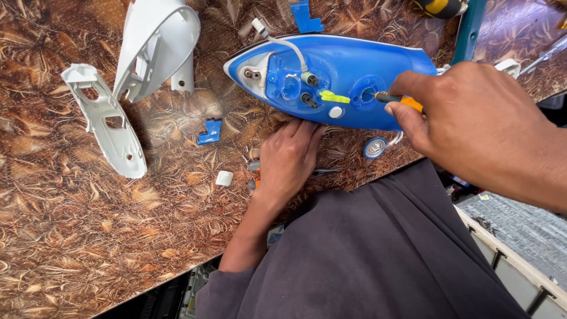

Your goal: Disassembling and reassembling an electric iron for repair using a screwdriver and pliers on a workbench.

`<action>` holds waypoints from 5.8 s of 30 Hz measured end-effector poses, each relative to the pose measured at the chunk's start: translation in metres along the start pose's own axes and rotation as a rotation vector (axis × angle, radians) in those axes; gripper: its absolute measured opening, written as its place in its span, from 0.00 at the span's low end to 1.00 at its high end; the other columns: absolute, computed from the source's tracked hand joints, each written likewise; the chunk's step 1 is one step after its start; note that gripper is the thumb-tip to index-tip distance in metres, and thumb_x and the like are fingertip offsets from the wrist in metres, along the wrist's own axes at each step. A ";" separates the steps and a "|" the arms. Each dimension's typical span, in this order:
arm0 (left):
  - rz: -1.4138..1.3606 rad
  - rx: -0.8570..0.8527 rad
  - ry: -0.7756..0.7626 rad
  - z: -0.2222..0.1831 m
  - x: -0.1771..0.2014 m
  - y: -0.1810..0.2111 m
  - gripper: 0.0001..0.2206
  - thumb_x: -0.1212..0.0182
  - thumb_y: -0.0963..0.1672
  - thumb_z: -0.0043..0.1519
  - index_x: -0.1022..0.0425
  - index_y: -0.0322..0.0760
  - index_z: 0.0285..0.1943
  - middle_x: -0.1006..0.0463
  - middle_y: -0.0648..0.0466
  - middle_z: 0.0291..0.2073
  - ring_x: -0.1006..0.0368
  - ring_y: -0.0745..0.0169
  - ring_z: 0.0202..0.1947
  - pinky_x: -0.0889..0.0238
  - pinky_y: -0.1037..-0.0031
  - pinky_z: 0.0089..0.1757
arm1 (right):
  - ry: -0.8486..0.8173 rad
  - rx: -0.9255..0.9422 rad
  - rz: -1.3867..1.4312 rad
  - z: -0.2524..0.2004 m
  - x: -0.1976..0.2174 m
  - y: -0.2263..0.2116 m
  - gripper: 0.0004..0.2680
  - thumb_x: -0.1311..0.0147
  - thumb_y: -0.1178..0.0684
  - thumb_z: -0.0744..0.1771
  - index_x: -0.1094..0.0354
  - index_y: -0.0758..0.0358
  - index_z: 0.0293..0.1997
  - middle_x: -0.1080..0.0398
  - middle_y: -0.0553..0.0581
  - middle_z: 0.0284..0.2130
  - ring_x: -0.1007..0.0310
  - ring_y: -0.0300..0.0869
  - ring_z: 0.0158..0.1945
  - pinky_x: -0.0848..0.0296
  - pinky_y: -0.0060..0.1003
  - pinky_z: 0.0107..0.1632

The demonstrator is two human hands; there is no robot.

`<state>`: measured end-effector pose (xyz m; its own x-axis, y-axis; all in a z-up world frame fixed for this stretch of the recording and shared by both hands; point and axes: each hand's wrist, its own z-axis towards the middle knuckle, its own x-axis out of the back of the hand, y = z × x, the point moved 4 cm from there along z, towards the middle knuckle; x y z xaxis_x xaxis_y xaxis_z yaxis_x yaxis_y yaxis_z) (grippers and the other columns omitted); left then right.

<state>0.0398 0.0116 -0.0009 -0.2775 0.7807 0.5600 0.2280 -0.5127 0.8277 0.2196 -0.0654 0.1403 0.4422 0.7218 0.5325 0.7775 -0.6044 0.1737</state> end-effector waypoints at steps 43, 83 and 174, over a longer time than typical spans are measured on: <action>0.039 -0.016 0.016 0.000 -0.003 -0.002 0.08 0.39 0.45 0.68 0.24 0.38 0.37 0.23 0.51 0.27 0.28 0.50 0.23 0.39 0.57 0.22 | 0.057 0.377 -0.378 0.013 -0.010 -0.003 0.06 0.50 0.57 0.66 0.39 0.55 0.46 0.30 0.53 0.27 0.22 0.54 0.24 0.26 0.53 0.22; -0.044 -0.083 0.057 -0.001 0.007 0.010 0.07 0.42 0.43 0.70 0.21 0.36 0.42 0.25 0.52 0.24 0.24 0.54 0.24 0.31 0.68 0.25 | 0.158 0.083 0.364 0.052 -0.023 0.013 0.10 0.46 0.48 0.63 0.20 0.60 0.29 0.21 0.69 0.28 0.19 0.65 0.43 0.24 0.62 0.45; -0.045 -0.204 0.038 -0.001 0.010 0.016 0.09 0.42 0.43 0.70 0.29 0.34 0.37 0.28 0.51 0.26 0.30 0.54 0.25 0.32 0.62 0.28 | 0.114 0.002 0.294 0.003 0.008 -0.005 0.09 0.48 0.47 0.69 0.24 0.57 0.48 0.20 0.63 0.36 0.20 0.57 0.37 0.24 0.55 0.42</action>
<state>0.0396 0.0107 0.0180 -0.3189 0.7925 0.5198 0.0217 -0.5422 0.8400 0.2206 -0.0548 0.1410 0.5949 0.4736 0.6495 0.6246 -0.7809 -0.0027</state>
